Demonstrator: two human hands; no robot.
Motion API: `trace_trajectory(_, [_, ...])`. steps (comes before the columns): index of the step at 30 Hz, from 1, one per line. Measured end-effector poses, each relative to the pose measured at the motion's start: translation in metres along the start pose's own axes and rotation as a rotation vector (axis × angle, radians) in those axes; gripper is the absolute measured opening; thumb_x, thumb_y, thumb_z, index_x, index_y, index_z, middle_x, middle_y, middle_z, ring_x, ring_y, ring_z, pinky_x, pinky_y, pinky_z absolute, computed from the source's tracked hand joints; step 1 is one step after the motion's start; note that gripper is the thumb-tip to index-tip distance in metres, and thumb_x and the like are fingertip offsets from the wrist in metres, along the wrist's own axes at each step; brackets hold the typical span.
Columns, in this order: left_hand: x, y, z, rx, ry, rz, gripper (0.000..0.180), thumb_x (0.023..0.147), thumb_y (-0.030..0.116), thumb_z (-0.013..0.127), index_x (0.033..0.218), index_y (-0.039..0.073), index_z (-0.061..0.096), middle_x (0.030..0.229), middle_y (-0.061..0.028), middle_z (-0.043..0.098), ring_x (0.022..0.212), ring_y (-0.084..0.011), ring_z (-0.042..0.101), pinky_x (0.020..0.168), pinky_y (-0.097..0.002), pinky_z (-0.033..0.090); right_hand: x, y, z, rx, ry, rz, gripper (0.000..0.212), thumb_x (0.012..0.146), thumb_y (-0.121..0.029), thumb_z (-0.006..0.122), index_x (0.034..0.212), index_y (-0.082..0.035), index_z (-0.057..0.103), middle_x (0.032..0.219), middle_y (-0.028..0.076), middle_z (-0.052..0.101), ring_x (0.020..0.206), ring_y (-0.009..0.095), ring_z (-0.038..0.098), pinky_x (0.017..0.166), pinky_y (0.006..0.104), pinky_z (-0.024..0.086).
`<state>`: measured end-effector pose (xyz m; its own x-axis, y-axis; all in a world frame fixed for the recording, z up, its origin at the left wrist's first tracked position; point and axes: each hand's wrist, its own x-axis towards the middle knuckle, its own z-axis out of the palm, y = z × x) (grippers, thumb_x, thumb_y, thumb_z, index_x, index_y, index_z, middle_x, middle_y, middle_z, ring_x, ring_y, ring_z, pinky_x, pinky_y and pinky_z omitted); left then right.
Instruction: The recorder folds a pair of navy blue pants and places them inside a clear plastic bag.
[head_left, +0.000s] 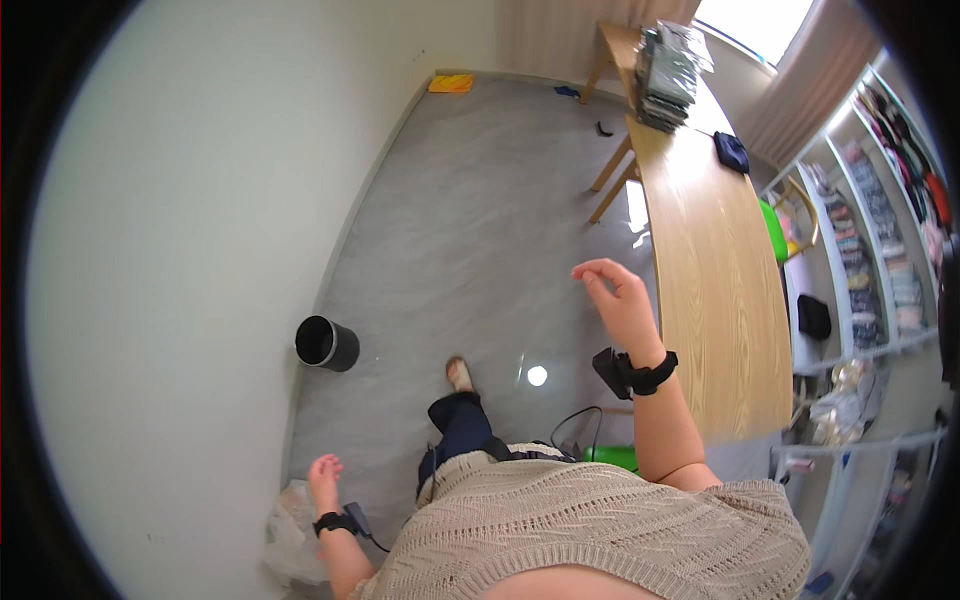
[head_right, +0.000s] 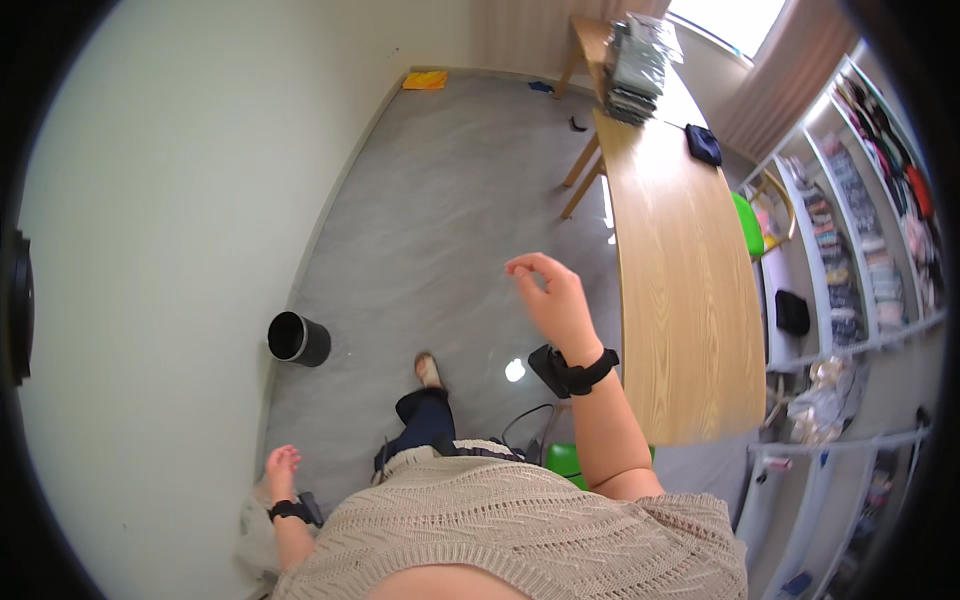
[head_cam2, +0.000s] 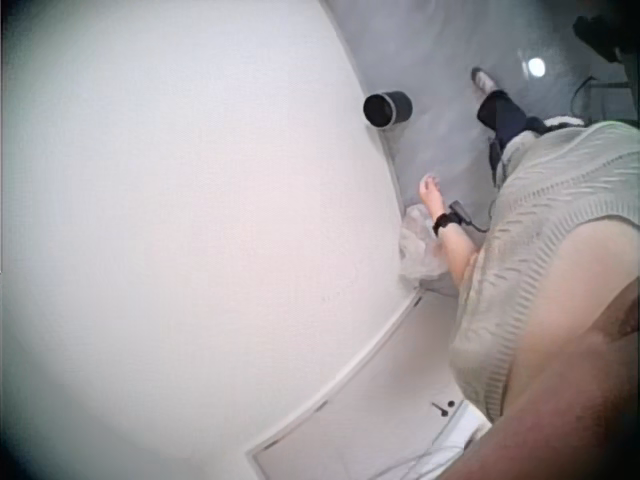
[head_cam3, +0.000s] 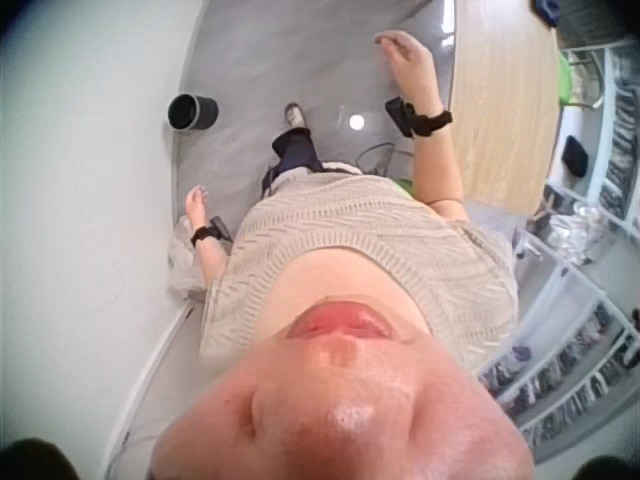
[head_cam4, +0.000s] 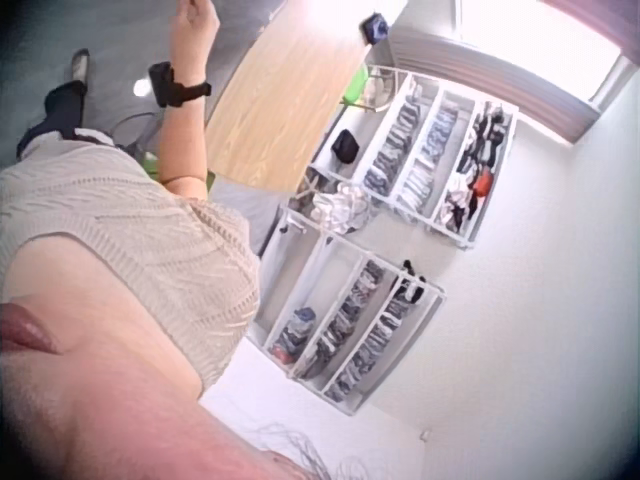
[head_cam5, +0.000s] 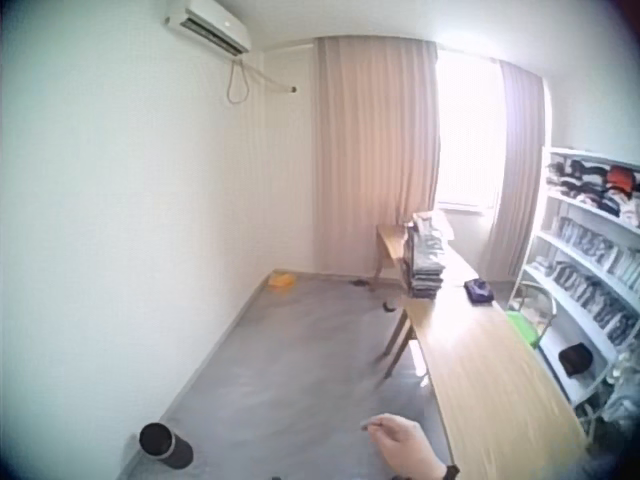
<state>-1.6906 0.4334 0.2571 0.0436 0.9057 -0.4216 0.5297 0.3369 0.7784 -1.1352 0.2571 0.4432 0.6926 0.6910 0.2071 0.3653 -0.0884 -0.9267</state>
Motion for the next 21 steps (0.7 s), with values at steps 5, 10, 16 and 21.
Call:
trace_trajectory(5, [0.126,0.066,0.041,-0.143,0.070,-0.029,0.022,0.096,0.018,0.048,0.108,0.004,0.060,0.099,-0.0047,0.064,0.084,-0.0111,0.060,0.070,-0.0234,0.045,0.132,0.032,0.007,-0.099,0.070,0.000,0.013,0.090,-0.007,0.056,0.097,0.000,0.065,0.086,0.007,0.068,0.079,0.013,0.061,0.074,0.0248,0.047])
trace_trajectory(10, [0.289,0.223,0.168,-0.224,-0.197,0.305,0.016,0.089,0.007,0.052,0.095,-0.002,0.063,0.086,-0.0069,0.065,0.079,-0.0133,0.059,0.070,-0.0263,0.048,0.219,0.088,-0.014,-0.153,0.196,0.123,0.013,0.092,-0.008,0.056,0.096,-0.001,0.065,0.088,0.004,0.068,0.079,0.009,0.059,0.072,0.0230,0.046])
trace_trajectory(16, [0.384,0.480,0.386,0.157,-0.437,0.764,0.020,0.093,0.014,0.051,0.101,0.000,0.063,0.090,-0.0081,0.068,0.086,-0.0164,0.062,0.079,-0.0298,0.048,0.302,0.180,-0.075,-0.173,0.356,0.259,0.015,0.093,-0.007,0.054,0.095,0.002,0.065,0.085,0.004,0.067,0.080,0.009,0.059,0.074,0.0228,0.045])
trace_trajectory(21, [0.439,0.553,0.490,0.218,-0.536,0.823,0.020,0.093,0.016,0.052,0.103,0.002,0.063,0.091,-0.0079,0.068,0.086,-0.0178,0.063,0.077,-0.0298,0.048,0.432,0.212,-0.104,-0.316,0.346,0.268,0.019,0.093,-0.012,0.056,0.097,0.003,0.065,0.086,0.005,0.067,0.079,0.009,0.058,0.071,0.0233,0.045])
